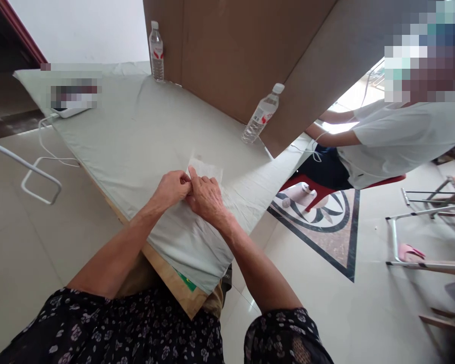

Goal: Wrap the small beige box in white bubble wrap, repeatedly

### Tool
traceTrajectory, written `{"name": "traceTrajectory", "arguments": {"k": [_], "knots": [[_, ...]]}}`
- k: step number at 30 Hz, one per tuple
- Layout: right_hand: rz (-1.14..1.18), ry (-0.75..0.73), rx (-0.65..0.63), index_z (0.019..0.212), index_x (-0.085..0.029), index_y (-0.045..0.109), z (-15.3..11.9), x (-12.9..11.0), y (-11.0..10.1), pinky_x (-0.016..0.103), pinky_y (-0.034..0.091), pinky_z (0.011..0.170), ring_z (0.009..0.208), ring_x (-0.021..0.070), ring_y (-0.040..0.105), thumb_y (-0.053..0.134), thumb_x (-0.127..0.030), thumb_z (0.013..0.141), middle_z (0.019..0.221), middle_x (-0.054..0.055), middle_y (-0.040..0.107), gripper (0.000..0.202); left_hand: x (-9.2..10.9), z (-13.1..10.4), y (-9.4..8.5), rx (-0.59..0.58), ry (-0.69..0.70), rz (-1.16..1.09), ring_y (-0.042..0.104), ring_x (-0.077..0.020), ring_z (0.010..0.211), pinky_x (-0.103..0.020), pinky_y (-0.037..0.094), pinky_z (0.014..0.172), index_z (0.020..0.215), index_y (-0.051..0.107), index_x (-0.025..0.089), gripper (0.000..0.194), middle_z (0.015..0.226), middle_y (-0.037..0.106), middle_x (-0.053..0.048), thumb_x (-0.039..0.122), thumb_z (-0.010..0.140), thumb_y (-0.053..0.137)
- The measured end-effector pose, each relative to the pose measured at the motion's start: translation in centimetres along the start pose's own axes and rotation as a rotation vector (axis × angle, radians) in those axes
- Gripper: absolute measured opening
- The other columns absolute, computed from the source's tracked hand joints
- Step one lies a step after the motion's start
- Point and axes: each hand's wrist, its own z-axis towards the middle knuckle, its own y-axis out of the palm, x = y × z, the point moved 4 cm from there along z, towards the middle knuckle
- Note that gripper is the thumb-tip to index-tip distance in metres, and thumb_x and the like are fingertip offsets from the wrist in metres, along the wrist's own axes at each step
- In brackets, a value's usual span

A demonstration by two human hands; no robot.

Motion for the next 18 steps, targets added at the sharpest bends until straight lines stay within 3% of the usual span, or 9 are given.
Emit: {"name": "traceTrajectory", "arguments": {"k": [4,6,8,10,14,16,18], "knots": [[0.108,-0.005,0.009,0.157,-0.012,0.042,-0.9,0.8,-0.1,0.045,0.045,0.097,0.114,0.0313,0.064,0.061,-0.017,0.091,0.127,0.019,0.073,0.069,0.5,0.0,0.2,-0.188,0.081,0.075,0.062,-0.0183,0.066,-0.029,0.047,0.063,0.080,0.074,0.017,0.027,0.069,0.071,-0.003,0.029,0.069,0.053],[0.170,-0.008,0.095,0.153,-0.016,0.048,-2.2,1.6,-0.7,0.048,0.045,0.104,0.124,0.0319,0.062,0.063,-0.021,0.091,0.137,0.018,0.069,0.064,0.5,0.0,0.1,-0.217,0.140,0.135,0.061,-0.0182,0.066,-0.029,0.045,0.063,0.079,0.074,0.017,0.026,0.069,0.069,-0.002,0.028,0.070,0.052],[0.234,0.080,0.246,0.145,-0.019,0.056,-4.2,3.2,-1.4,0.051,0.045,0.109,0.131,0.0329,0.059,0.065,-0.026,0.091,0.144,0.017,0.065,0.055,0.3,-0.1,0.2,-0.200,0.195,0.219,0.061,-0.0189,0.068,-0.030,0.045,0.065,0.077,0.073,0.017,0.023,0.070,0.068,-0.002,0.027,0.073,0.052],[0.345,0.272,0.356,0.136,-0.020,0.062,-6.4,5.5,-1.5,0.051,0.051,0.102,0.121,0.0319,0.066,0.064,-0.032,0.091,0.137,0.017,0.068,0.047,0.1,-0.2,0.6,-0.182,0.239,0.294,0.061,-0.0198,0.070,-0.032,0.047,0.069,0.081,0.074,0.018,0.024,0.073,0.069,-0.003,0.027,0.076,0.053],[0.701,0.582,0.234,0.137,-0.015,0.059,-8.7,8.7,0.7,0.039,0.059,0.071,0.077,0.0222,0.072,0.067,-0.051,0.088,0.115,0.016,0.076,0.061,-0.2,-0.6,1.1,-0.088,0.371,0.389,0.068,-0.0250,0.095,-0.035,0.053,0.083,0.094,0.076,0.018,0.025,0.109,0.072,-0.012,0.028,0.084,0.055],[0.818,0.672,0.158,0.147,-0.012,0.051,-8.3,9.1,1.6,0.033,0.057,0.059,0.069,0.0194,0.070,0.066,-0.056,0.088,0.113,0.016,0.075,0.075,-0.4,-0.7,1.3,-0.072,0.428,0.394,0.067,-0.0270,0.110,-0.037,0.054,0.091,0.098,0.075,0.018,0.025,0.123,0.069,-0.014,0.027,0.086,0.055],[0.845,0.731,0.122,0.154,-0.010,0.044,-7.3,8.9,2.0,0.029,0.053,0.053,0.066,0.0176,0.069,0.067,-0.059,0.087,0.114,0.016,0.074,0.086,-0.4,-0.8,1.5,-0.098,0.452,0.393,0.066,-0.0270,0.112,-0.038,0.054,0.096,0.106,0.074,0.017,0.027,0.120,0.070,-0.014,0.024,0.087,0.055]]}}
